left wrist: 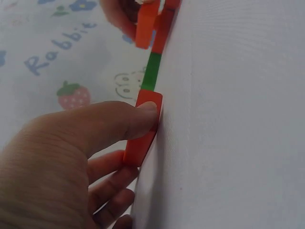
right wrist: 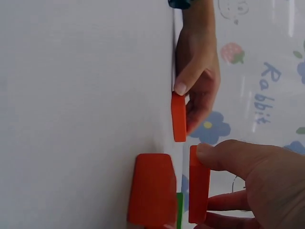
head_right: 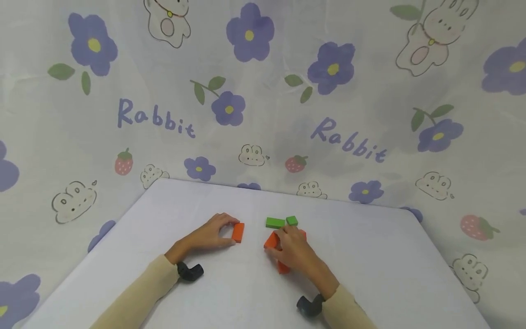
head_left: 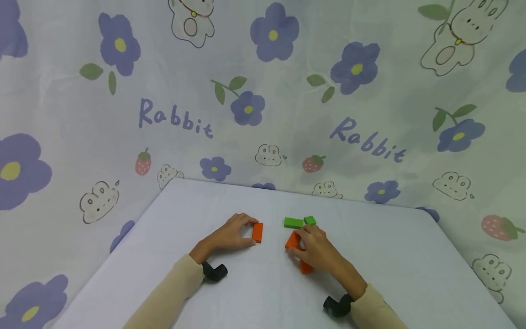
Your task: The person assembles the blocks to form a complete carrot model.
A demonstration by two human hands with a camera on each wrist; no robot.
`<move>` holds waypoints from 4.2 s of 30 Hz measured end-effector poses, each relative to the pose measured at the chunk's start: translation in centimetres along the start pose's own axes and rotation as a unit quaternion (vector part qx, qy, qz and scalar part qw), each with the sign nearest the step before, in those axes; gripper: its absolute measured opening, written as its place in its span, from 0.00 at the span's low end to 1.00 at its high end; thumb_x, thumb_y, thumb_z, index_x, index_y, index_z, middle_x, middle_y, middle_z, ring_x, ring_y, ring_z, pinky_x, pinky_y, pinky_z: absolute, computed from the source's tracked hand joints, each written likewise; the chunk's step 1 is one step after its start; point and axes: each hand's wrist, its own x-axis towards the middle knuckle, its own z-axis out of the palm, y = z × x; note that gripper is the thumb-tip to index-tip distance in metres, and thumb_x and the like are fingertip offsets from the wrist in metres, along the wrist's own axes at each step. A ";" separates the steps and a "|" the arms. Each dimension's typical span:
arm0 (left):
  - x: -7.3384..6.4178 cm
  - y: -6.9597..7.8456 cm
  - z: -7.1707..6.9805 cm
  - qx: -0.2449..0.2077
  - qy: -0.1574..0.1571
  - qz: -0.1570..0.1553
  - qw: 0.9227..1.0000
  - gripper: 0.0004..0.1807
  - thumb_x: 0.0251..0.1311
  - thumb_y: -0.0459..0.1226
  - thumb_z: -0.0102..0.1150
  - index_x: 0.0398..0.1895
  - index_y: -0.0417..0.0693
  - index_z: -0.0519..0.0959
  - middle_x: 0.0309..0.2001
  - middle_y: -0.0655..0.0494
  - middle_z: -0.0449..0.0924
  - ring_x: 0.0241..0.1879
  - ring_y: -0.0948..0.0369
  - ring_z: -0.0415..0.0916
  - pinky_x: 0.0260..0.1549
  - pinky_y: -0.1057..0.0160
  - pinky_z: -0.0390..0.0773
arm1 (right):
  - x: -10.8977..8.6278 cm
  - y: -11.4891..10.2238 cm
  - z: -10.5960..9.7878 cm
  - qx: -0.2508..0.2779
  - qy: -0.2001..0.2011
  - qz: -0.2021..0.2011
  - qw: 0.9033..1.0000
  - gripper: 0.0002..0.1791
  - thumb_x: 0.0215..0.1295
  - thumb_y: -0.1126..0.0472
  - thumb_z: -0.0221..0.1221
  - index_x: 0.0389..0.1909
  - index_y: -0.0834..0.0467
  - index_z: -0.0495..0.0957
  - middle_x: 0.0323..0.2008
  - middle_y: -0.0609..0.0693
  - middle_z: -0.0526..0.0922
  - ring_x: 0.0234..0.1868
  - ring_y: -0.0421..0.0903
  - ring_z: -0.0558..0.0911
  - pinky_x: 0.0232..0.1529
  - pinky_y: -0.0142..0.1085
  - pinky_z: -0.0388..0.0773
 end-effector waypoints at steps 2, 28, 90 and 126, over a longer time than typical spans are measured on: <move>0.1 0.1 -0.1 -0.002 -0.001 -0.003 1.000 0.33 0.55 0.51 0.71 0.63 0.53 0.75 0.58 0.57 0.75 0.58 0.58 0.67 0.62 0.49 0.69 | 0.4 -0.3 -0.2 0.023 0.004 0.001 1.000 0.30 0.56 0.51 0.73 0.56 0.61 0.80 0.51 0.53 0.79 0.50 0.47 0.78 0.49 0.42 0.84; -0.1 0.1 0.0 -0.002 0.002 0.012 1.000 0.32 0.55 0.51 0.71 0.63 0.52 0.75 0.58 0.55 0.77 0.57 0.56 0.68 0.60 0.47 0.69 | 5.4 -2.4 2.7 0.104 -0.043 -0.075 0.991 0.30 0.61 0.52 0.69 0.61 0.62 0.77 0.55 0.54 0.81 0.53 0.48 0.81 0.56 0.41 0.81; 0.0 0.5 -0.2 0.013 0.010 -0.003 1.000 0.32 0.56 0.54 0.69 0.63 0.58 0.76 0.60 0.58 0.77 0.63 0.54 0.68 0.61 0.42 0.58 | 5.4 -2.3 3.1 0.070 -0.068 -0.069 0.993 0.25 0.62 0.49 0.68 0.56 0.57 0.80 0.66 0.58 0.74 0.66 0.56 0.75 0.62 0.50 0.76; -0.2 0.9 0.0 0.021 0.008 0.000 1.000 0.32 0.56 0.53 0.69 0.64 0.56 0.76 0.61 0.58 0.77 0.63 0.54 0.68 0.62 0.41 0.58 | 2.0 7.6 -3.0 0.085 -0.184 -0.004 0.979 0.27 0.63 0.59 0.68 0.62 0.61 0.77 0.63 0.56 0.78 0.63 0.55 0.76 0.63 0.53 0.74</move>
